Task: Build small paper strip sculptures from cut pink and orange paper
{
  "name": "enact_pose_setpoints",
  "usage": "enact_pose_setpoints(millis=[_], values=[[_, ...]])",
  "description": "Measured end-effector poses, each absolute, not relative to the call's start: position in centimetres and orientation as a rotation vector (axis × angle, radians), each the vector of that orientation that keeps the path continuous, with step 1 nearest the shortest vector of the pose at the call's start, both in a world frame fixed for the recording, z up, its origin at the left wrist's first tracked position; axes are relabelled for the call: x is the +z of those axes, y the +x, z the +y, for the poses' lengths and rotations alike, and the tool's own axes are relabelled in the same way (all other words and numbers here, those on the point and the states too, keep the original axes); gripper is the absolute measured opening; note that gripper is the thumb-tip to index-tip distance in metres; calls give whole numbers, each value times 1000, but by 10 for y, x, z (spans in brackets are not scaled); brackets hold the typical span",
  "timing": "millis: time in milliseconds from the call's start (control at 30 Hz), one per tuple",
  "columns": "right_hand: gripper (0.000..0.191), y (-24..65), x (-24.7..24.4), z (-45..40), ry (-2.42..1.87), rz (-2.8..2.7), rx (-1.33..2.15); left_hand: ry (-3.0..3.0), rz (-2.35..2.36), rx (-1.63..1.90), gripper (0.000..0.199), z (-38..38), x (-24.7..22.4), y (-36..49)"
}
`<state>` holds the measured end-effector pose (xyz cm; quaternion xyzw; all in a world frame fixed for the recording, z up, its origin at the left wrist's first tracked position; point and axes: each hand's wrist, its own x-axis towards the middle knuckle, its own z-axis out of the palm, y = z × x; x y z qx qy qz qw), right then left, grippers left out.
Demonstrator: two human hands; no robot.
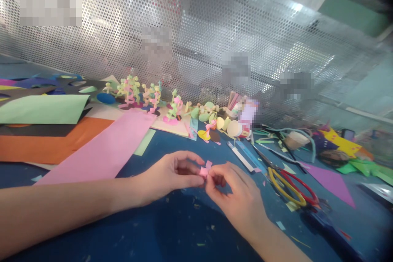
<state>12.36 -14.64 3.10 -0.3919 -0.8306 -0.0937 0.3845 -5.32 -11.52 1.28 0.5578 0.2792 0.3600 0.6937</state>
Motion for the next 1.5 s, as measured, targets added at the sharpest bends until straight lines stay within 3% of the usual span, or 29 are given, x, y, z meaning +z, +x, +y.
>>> enact_pose_setpoints(millis=[200, 467, 1133, 1500], values=[[9, 124, 30, -144, -974, -2091, -115, 1306, 668, 904, 21, -115, 14, -54], [11, 127, 31, -143, -1122, -1966, 108, 1311, 655, 884, 20, -116, 20, -54], [9, 122, 28, -145, -1028, -1975, -19, 1305, 656, 876, 19, -116, 15, -56], [4, 120, 30, -147, -1161, -1898, 167, 1307, 662, 922, 19, -116, 17, -54]])
